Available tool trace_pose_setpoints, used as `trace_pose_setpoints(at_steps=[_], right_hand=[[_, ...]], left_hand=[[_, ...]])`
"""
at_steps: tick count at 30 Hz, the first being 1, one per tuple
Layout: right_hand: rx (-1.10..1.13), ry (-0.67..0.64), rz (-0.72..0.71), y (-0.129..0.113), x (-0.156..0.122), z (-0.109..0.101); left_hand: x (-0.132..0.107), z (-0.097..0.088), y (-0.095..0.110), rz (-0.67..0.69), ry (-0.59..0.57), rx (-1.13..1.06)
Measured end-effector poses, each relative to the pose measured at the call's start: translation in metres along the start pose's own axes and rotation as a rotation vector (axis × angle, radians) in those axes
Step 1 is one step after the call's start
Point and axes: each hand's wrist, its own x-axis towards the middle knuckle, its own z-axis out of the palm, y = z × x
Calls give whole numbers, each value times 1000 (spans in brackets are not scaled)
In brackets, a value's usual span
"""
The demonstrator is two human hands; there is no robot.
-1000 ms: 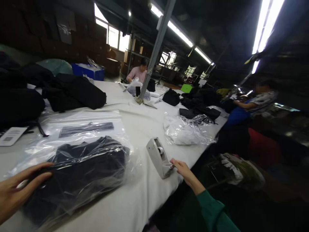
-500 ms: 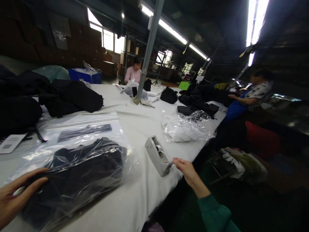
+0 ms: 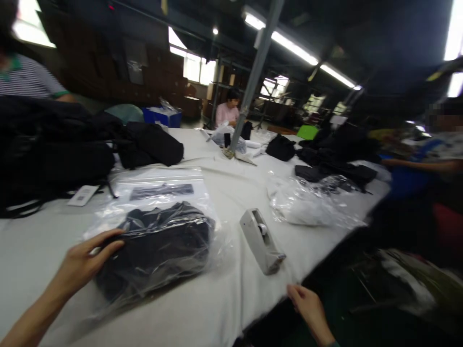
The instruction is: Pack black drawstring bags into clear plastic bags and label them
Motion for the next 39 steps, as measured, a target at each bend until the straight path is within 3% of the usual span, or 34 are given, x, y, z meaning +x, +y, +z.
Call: trace_pose_setpoints(at_steps=[2,4,7,9,13,15,17,21,25,29,34,39], right_hand=[[-224,30,-80,-1,12,-9],[-374,11,-239,-23,31,-7],[-370,-121,-749,-105,34,19],[-338,-317,-1111,-179,12,45],[-397,-943,-1545,-315,-46,104],[-476,-1190,-1658,-358,-62,136],[-625,-1264,-1743,-384,-66,169],[-1060,-1075,-1862,-402,-61,227],[-1334,-888,-1901,-399,-63,255],[-1360,-798,-1933,-393,-67,262],[-1331,-791,-1933,-391,-65,263],[-1261,-918,-1912,-397,-50,261]], left_hand=[[2,-2,4,-23,-79,-91],[7,-5,9,-24,-97,-157],[11,-9,15,-19,-102,-199],[11,-12,17,-16,-108,-210],[11,-16,21,-8,-135,-242],[13,-18,22,-6,-145,-257],[14,-20,22,-7,-149,-269],[14,-21,19,2,-154,-297],[16,-21,16,19,-154,-324],[20,-23,19,34,-163,-329],[22,-18,30,-11,-168,-198],[22,-12,32,-25,-204,-220]])
